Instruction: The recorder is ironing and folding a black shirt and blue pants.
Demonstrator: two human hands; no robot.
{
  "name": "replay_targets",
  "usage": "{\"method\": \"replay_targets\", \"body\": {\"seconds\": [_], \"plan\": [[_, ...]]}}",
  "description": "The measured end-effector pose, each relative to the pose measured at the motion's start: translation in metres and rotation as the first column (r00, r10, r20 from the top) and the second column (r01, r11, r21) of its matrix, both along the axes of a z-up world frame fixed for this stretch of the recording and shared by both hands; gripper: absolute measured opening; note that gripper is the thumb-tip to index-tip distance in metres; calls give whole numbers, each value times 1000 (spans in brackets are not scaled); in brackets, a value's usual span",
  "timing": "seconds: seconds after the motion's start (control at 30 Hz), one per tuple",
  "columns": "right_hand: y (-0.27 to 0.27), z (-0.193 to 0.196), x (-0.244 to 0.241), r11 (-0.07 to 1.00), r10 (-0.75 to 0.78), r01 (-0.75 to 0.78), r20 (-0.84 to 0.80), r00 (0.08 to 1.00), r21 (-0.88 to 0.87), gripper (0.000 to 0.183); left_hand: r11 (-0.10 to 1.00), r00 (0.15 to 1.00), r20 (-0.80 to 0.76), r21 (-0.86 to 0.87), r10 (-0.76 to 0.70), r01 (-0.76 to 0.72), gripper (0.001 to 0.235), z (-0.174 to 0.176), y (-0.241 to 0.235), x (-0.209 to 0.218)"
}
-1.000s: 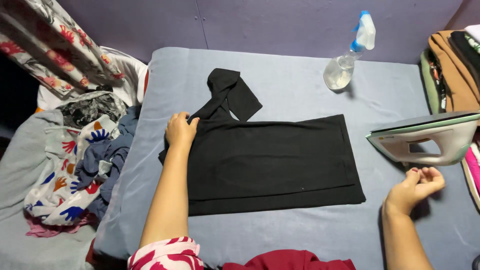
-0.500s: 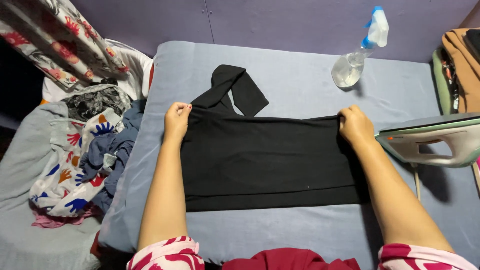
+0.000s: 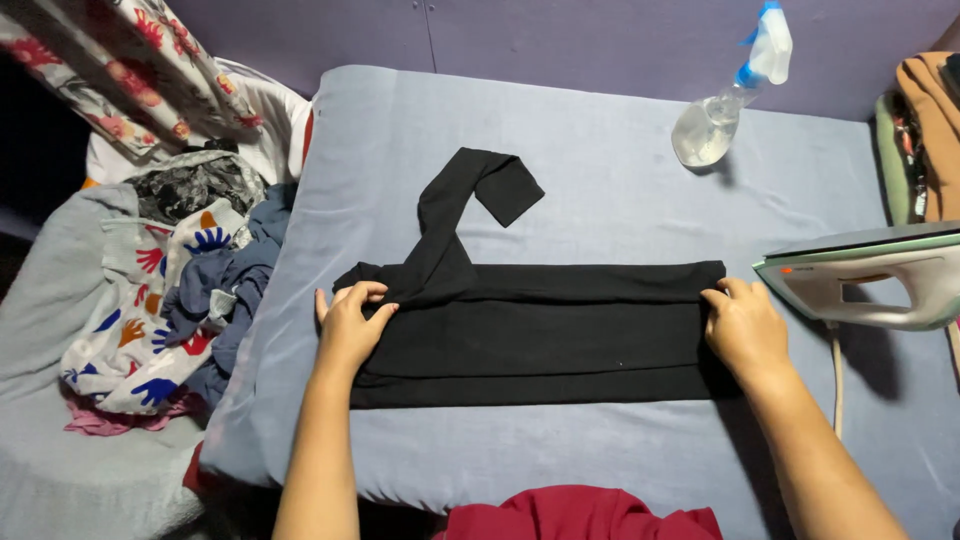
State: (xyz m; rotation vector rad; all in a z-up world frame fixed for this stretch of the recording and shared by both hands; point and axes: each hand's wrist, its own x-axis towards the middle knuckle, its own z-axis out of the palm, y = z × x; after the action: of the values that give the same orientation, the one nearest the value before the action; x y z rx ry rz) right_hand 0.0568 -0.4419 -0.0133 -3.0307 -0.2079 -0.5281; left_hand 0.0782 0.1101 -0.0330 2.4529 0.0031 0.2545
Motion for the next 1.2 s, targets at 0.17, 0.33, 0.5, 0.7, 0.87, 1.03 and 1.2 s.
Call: {"method": "replay_targets", "body": {"seconds": [0.17,0.33,0.5,0.7,0.87,1.03,1.2], "plan": [[51,15,67,990,53,-60,60,997,127,15,995,990,102,-45,95,-91,25,-15,-13,-6],[141,-4,163,878,144,-59,-144,979,476,22,991,988,114,-100,101,-90,22,-19,-11,-5],[205,-18,209,845,49,78,-221,974,529,33,990,989,102,-110,105,-93,25,-15,-12,-5],[193,4,214,804,51,-26,-27,998,594,17,993,991,108,-95,81,-71,30,-13,-10,-5],[157,120,132,466,148,-312,275,950,828,11,997,992,115,-72,50,-41,34,-13,-12,-6],[129,199,-32,431,522,-533,280,805,728,18,1000,996,86,-21,10,-8,28,-10,-10,-8],[175,203,-122,71,982,-638,58,178,767,14,998,997,78,-60,-10,15,24,-17,-4,-6]]}}
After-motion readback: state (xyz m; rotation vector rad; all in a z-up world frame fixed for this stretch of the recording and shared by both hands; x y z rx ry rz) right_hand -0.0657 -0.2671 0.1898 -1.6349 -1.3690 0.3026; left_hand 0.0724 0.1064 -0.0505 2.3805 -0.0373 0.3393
